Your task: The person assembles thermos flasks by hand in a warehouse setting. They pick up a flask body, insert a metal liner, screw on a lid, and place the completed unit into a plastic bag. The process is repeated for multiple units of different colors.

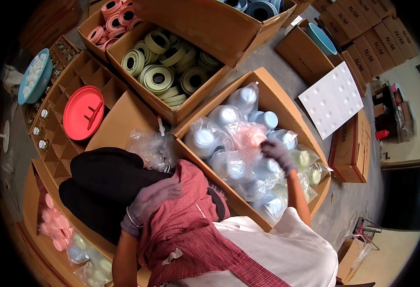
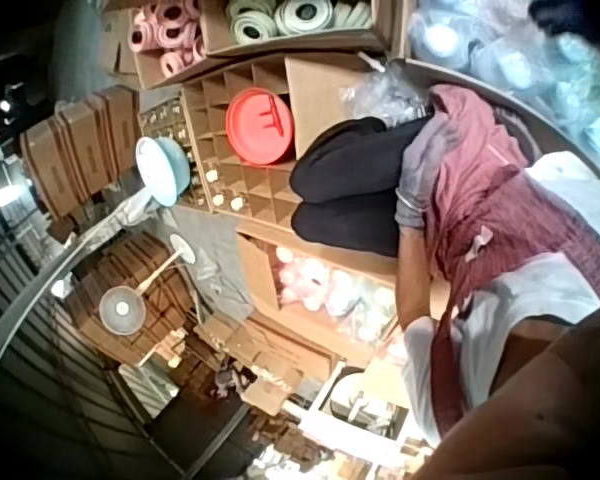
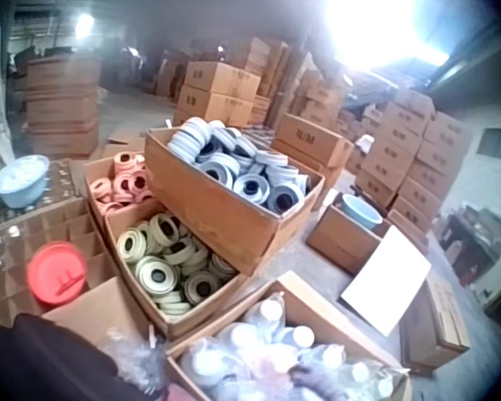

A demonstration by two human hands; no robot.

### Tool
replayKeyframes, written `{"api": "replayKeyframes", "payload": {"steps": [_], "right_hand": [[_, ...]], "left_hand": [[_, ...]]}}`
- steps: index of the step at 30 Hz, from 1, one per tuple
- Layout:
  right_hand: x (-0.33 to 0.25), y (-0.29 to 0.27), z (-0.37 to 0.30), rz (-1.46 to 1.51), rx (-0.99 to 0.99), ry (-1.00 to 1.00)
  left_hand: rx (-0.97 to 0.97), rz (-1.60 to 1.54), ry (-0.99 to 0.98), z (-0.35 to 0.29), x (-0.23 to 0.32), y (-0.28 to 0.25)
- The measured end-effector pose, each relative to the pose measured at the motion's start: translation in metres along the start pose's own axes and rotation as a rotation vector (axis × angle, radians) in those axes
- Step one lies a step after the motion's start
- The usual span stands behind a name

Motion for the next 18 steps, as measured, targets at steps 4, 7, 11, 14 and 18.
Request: {"api": "replayKeyframes", "payload": {"steps": [4,7,11,14,18], "right_hand": [[0.016,-0.071,0.044,0.46,0.417,-0.05],[0.122,-0.017,0.085,0.538,0.26,0.206],[0.127,0.034,0.091,0.783,0.119,0.254],[0.116,-0.014,0.07,0.757,0.256,0.136],[-0.067,-0.079,-0.016,0.474,0.441,-0.363]], "left_hand": [[-0.013,0.025,-0.032,0.007,0.015,0.008],[0.016,0.144,0.004,0.006,0.017,0.007],[0.041,0.168,0.098,-0.002,0.021,0.0],[0.069,0.206,0.119,-0.004,0.035,-0.002],[0.175,0.197,0.262,0.019,0.066,-0.021]]}}
Point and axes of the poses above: each hand's wrist, its own z-axis towards the middle knuckle, its own y-axis out of the palm, x = y × z, the point moved 7 cm from there along z, towards the middle knuckle, and after that the axes turned 3 degrees about -y, right-handed, at the moved point
